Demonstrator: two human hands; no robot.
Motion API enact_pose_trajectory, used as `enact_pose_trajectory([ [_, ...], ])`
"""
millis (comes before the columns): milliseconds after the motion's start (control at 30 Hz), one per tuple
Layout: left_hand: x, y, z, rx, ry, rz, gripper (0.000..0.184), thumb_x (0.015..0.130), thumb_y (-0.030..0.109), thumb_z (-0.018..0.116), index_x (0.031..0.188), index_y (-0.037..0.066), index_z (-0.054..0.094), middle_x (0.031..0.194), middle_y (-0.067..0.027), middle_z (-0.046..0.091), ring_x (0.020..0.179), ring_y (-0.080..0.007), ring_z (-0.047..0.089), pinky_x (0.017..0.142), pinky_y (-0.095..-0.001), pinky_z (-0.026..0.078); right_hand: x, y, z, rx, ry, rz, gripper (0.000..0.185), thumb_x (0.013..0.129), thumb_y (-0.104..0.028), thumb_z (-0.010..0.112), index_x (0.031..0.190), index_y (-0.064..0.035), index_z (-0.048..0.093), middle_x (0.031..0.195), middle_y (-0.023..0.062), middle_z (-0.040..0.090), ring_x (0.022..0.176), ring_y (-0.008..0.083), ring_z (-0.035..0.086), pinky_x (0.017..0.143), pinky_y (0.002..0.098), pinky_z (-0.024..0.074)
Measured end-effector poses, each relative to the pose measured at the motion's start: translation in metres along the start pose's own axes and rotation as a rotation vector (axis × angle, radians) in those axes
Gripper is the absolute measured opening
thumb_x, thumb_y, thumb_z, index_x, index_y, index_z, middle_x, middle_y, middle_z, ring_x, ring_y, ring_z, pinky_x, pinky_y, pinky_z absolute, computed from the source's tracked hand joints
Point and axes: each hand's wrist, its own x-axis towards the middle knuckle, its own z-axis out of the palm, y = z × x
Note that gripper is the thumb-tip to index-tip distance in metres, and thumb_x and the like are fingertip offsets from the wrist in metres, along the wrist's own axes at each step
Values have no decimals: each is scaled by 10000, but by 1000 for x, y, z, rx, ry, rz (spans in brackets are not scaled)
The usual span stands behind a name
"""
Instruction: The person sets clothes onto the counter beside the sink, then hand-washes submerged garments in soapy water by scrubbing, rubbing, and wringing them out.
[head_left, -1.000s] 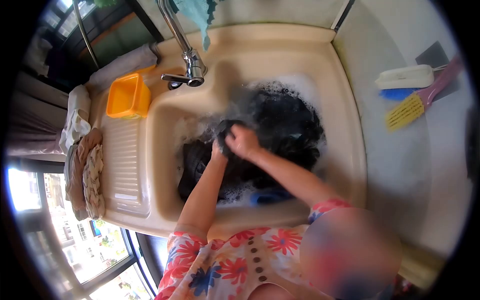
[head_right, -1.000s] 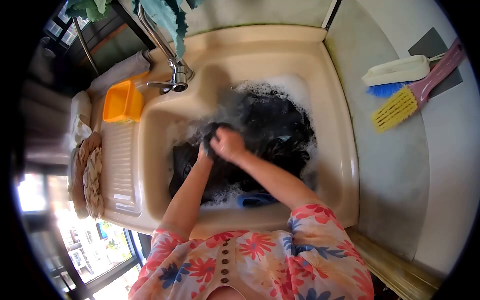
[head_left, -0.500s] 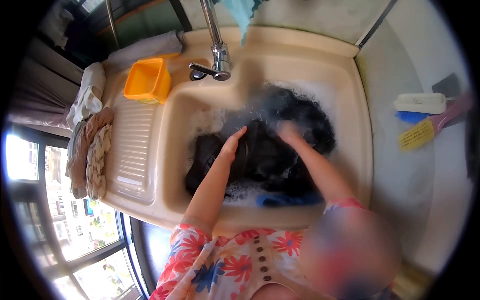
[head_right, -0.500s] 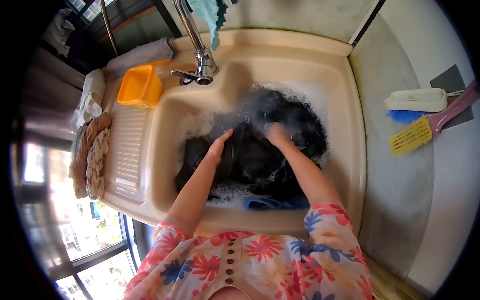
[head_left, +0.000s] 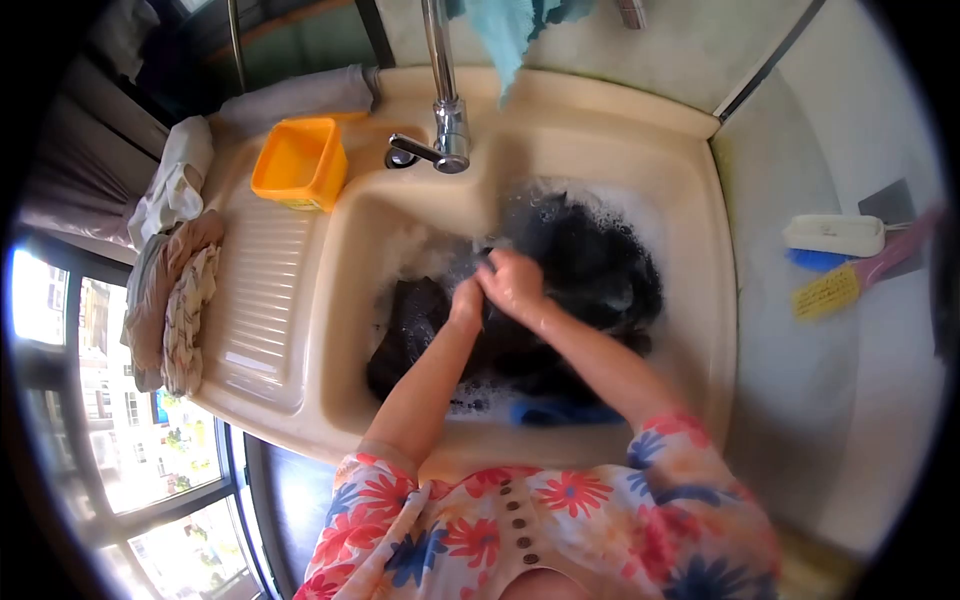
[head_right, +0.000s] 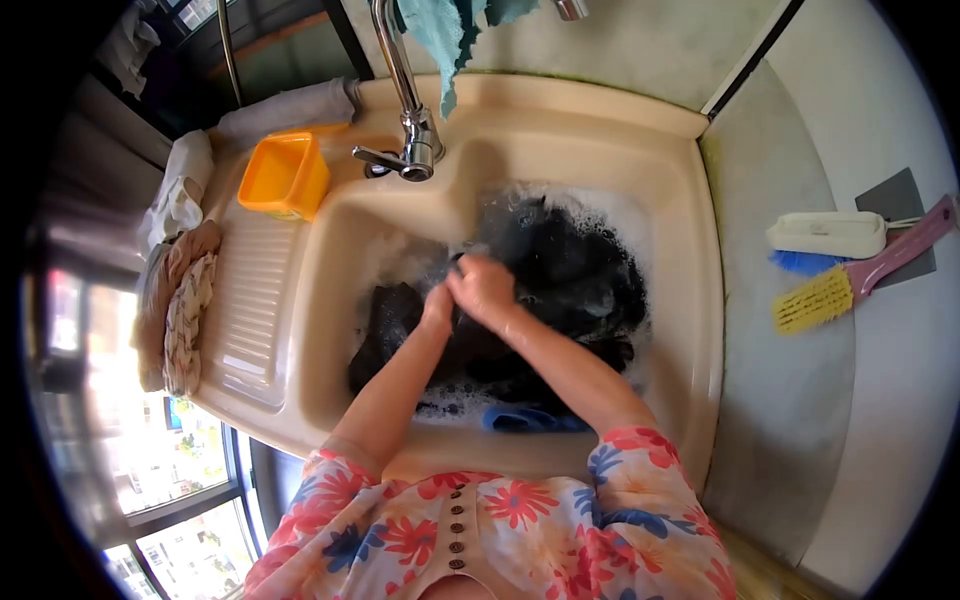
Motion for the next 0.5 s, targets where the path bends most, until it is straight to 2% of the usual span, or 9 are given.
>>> enact_pose_trajectory([
  [33,-1,-3,-13,-95,-97,-7,299,862,217,433,947,-28,581,989,-132,575,927,-272,556,816,-372,445,-18,-16,-1,75,-46,-62,234,723,-277,614,706,-52,555,741,160,565,664,384,549,581,454,438],
  [67,-30,11,-4,-510,-307,-78,281,854,205,439,931,-17,593,930,-109,588,912,-243,555,799,-350,442,-27,-21,-1,109,-45,-80,239,728,-276,614,695,-47,550,723,160,566,668,385,549,590,456,439],
  [167,-37,30,22,219,63,-68,287,848,209,465,937,-16,618,920,-101,613,899,-217,558,782,-321,439,-5,14,9,41,-23,173,244,747,-280,618,737,-38,590,716,169,589,697,382,564,624,441,455],
  [200,-28,28,24,239,43,-100,288,837,207,506,949,-25,635,926,-92,634,881,-196,568,771,-292,438,9,55,21,-25,-65,153,256,753,-289,620,774,-34,607,741,173,600,707,375,574,634,433,458],
  [233,-18,20,19,12,-185,-144,313,829,207,538,984,-51,624,965,-92,635,865,-191,573,759,-284,438,18,95,24,-92,-111,132,274,759,-298,621,812,-29,624,765,177,612,716,368,583,644,425,462],
  [300,-22,33,21,-58,-127,-129,304,836,219,547,956,-47,632,955,-89,640,876,-200,581,756,-292,453,24,135,0,-109,-346,269,309,756,-313,629,860,-22,639,793,195,624,718,339,603,649,410,466],
  [367,-23,45,5,-183,-133,-197,325,843,257,553,961,-37,628,950,-93,642,879,-211,590,765,-307,466,27,151,-24,96,-65,379,285,745,-307,646,817,-30,644,732,193,623,685,319,609,641,406,469],
  [400,-23,46,1,-246,-141,-235,336,846,276,556,963,-31,626,948,-95,644,880,-216,594,770,-315,472,27,118,-52,145,2,463,342,724,-324,659,905,-36,628,840,223,617,785,352,597,715,398,479],
  [500,-18,38,6,-267,-223,-304,383,843,335,566,981,-19,612,930,-95,649,856,-230,607,782,-335,485,-17,61,-44,-71,54,-91,375,726,-265,654,1042,-76,583,928,204,614,868,339,590,793,378,458],
])
